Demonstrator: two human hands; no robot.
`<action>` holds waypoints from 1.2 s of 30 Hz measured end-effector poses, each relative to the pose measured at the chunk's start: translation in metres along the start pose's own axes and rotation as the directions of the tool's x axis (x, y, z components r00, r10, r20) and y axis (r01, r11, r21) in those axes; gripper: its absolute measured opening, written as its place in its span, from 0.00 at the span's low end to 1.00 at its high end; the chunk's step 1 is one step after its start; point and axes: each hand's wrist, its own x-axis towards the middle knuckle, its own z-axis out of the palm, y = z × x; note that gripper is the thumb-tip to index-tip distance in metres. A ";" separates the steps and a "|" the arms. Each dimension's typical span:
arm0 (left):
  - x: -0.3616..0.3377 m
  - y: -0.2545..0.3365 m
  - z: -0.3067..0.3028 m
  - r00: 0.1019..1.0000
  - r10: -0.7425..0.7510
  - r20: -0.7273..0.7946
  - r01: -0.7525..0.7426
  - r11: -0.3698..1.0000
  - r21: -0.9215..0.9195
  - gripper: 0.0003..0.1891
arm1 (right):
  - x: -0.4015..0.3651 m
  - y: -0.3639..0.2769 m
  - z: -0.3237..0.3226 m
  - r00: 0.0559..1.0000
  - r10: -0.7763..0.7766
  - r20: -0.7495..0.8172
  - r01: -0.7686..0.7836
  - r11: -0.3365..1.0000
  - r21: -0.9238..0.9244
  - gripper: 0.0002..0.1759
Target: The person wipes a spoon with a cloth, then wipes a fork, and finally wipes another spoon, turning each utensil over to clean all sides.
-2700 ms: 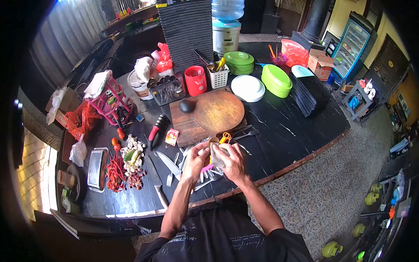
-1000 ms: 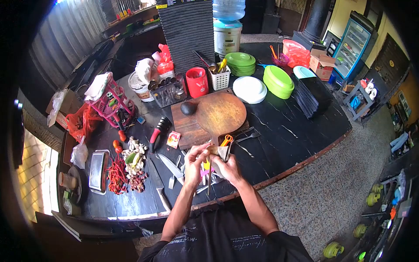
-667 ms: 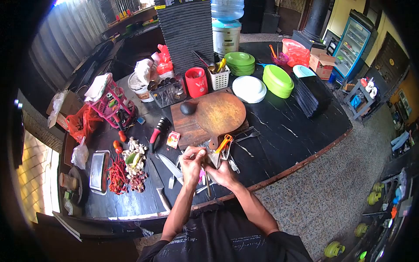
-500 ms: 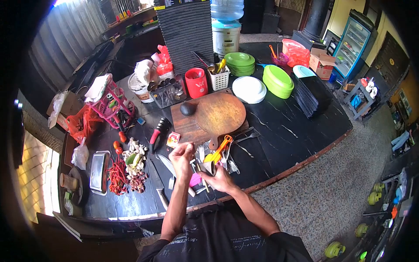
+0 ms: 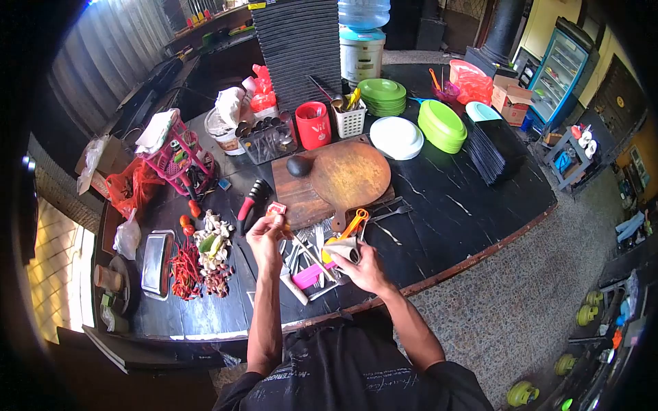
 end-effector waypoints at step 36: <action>-0.042 -0.017 0.026 0.985 0.049 0.165 -0.062 0.995 0.077 0.02 | 0.011 -0.005 0.025 0.998 0.022 -0.064 -0.012 0.989 0.149 0.17</action>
